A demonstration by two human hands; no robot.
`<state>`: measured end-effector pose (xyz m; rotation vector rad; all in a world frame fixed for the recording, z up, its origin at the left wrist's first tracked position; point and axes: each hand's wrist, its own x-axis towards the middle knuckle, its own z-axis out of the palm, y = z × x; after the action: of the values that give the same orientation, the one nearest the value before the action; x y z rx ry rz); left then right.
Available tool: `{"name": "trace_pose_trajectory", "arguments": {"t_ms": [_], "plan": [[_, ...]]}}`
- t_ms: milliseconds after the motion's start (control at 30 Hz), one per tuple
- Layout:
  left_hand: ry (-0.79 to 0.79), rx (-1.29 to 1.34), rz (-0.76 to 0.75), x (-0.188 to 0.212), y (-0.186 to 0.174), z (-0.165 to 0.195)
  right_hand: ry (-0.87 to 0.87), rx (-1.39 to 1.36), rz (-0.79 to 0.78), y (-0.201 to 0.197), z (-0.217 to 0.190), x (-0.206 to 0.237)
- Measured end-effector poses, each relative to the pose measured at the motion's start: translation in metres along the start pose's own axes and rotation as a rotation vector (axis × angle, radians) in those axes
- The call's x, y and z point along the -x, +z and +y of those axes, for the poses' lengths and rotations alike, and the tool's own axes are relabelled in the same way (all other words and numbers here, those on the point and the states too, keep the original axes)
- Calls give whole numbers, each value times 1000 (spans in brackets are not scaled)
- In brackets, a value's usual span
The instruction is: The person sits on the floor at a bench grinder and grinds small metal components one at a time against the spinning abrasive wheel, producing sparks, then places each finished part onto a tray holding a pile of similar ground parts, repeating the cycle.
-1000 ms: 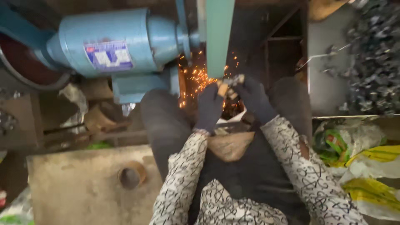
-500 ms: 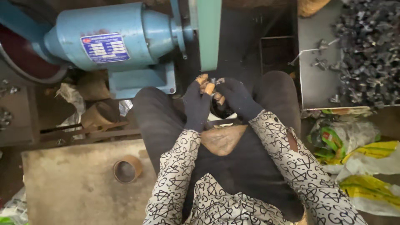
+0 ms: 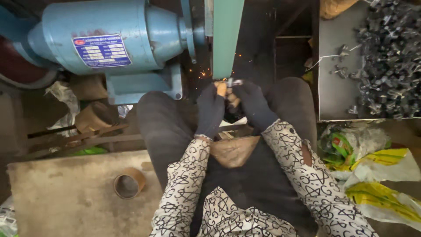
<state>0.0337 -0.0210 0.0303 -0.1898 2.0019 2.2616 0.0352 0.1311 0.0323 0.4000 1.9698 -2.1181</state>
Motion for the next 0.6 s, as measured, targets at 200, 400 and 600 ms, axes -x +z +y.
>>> {"name": "trace_pose_trajectory", "arguments": {"t_ms": [200, 400, 600], "plan": [[222, -448, 198, -8, 12, -23, -219, 191, 19, 4, -23, -5], [235, -540, -232, 4, -10, -34, -572, 1064, 84, -99, -46, 35], [12, -858, -551, 13, 5, -29, -306, 1429, 648, -253, -43, 18]]}}
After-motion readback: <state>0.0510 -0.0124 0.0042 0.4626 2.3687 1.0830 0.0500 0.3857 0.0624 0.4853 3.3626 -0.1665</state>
